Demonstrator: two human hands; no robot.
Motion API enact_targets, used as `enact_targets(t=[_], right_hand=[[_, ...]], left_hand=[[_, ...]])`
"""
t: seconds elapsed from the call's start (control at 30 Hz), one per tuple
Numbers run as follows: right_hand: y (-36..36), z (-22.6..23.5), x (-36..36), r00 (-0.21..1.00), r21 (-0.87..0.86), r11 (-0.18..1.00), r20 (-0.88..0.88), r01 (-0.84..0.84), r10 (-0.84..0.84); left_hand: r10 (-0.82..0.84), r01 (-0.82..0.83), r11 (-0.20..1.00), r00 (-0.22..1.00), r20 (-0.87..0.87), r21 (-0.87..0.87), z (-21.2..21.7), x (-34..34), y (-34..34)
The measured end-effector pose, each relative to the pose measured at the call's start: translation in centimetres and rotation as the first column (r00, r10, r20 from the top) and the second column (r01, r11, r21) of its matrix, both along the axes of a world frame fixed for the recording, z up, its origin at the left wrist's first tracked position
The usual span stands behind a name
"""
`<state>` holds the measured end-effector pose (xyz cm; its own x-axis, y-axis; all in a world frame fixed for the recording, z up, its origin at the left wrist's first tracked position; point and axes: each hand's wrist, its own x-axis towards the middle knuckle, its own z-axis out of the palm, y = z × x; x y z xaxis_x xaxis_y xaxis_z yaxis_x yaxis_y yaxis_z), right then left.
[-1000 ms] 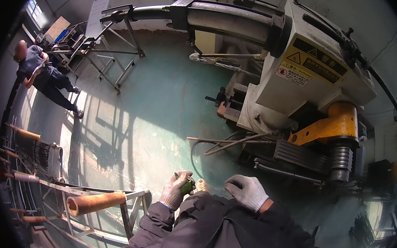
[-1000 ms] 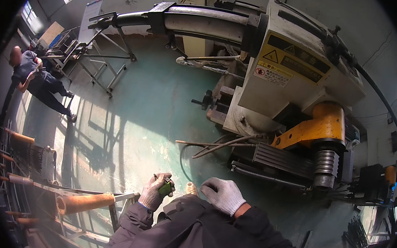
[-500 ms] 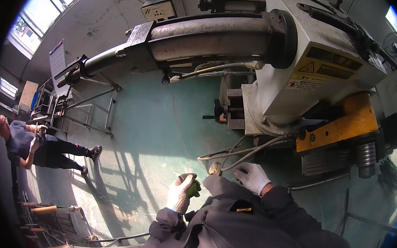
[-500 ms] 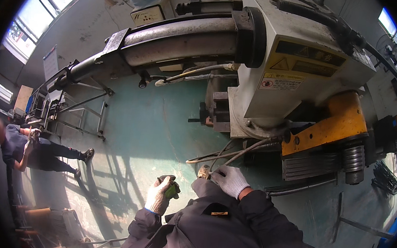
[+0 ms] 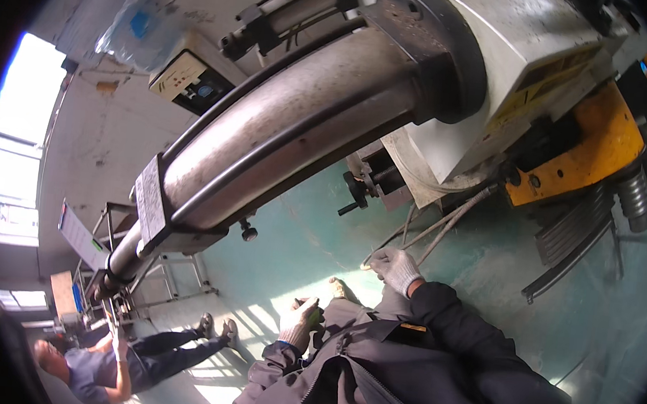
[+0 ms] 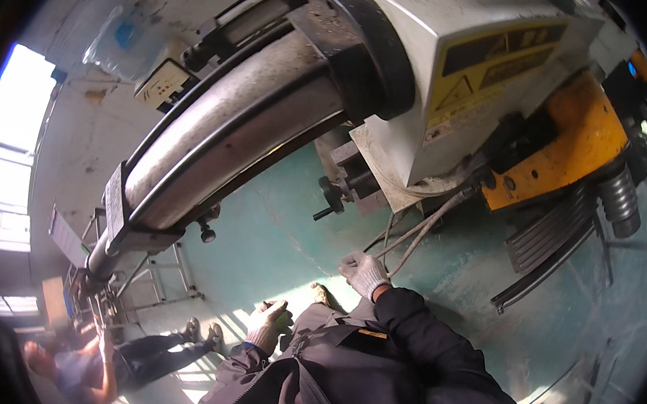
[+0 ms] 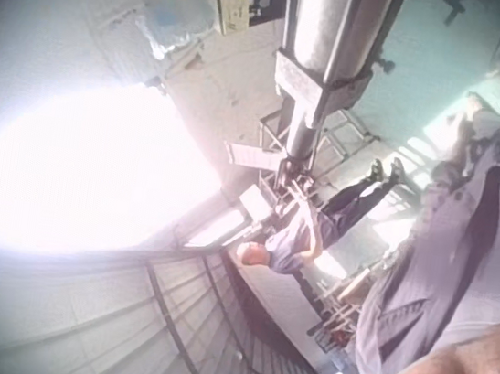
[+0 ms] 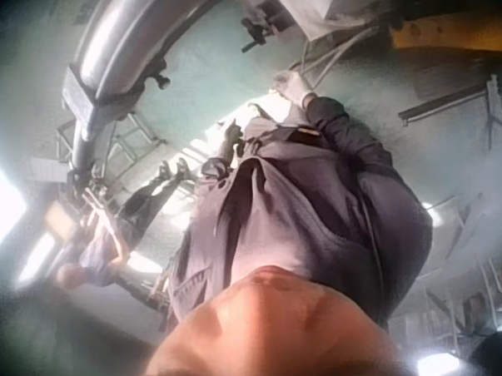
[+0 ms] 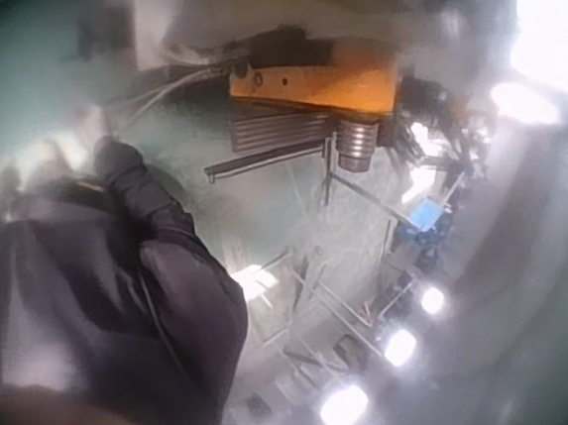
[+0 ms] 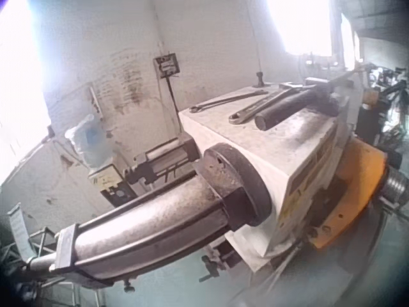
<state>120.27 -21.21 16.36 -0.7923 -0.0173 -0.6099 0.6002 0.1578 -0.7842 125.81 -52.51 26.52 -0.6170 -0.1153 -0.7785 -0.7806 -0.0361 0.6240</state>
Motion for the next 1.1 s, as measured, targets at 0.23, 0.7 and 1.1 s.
enact_targets(t=[0.23,0.7,1.1], right_hand=[[-9.7,-12.8,-2.5,0.938,0.183,0.928,0.062,0.325,-0.34],[-20.8,-24.7,-25.2,0.207,0.223,0.241,0.167,0.944,-0.964],[-20.2,-31.6,-33.1,0.235,-0.094,0.325,-0.511,0.941,-0.827]], left_hand=[[-0.637,0.657,0.73,0.754,0.162,-0.19,-3.4,-10.7,-2.4],[-0.58,0.668,0.689,0.741,0.337,-0.282,-12.1,-16.1,-12.3],[-0.535,0.617,0.699,0.787,0.308,-0.361,-17.9,-21.0,-17.4]])
